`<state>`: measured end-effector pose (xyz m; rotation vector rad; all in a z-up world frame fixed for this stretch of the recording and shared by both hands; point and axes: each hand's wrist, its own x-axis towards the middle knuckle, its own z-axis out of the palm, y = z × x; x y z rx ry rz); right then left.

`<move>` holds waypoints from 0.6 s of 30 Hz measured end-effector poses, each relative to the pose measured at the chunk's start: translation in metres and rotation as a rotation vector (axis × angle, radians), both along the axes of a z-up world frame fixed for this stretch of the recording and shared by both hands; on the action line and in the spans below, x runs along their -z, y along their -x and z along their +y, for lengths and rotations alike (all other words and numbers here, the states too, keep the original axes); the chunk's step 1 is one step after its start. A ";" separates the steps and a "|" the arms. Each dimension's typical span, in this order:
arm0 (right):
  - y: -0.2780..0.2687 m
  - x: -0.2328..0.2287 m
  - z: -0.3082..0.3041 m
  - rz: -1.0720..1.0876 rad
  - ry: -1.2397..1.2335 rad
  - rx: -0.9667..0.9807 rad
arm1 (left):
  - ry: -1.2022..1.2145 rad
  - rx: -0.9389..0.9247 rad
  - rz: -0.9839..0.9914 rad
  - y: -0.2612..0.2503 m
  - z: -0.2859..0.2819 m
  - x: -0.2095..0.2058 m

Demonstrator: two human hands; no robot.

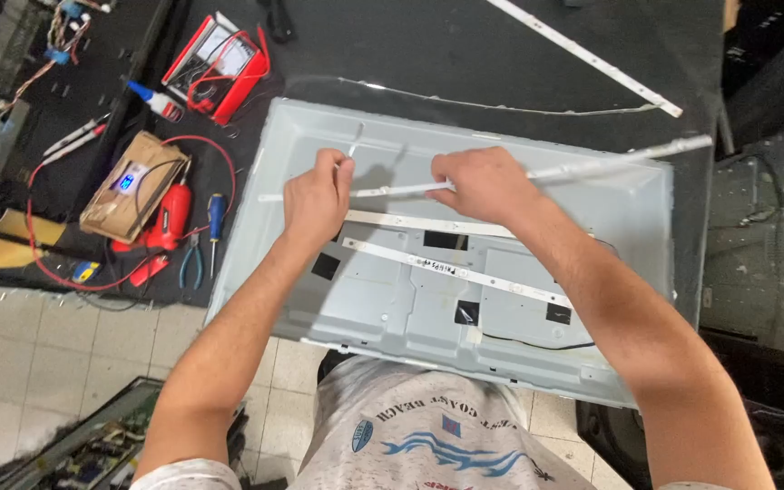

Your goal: The person positions two LED light strips inside the back panel of a disassembled television, aligning them with existing mounting points. They then pick up a roll of adhesive tape and prepare to apply it to the light strips.

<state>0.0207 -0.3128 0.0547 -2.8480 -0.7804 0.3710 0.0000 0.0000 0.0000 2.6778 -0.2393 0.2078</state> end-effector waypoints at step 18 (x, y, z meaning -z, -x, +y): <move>-0.160 0.083 -0.098 0.092 -0.376 0.491 | 0.316 -0.020 -0.170 -0.017 -0.004 -0.033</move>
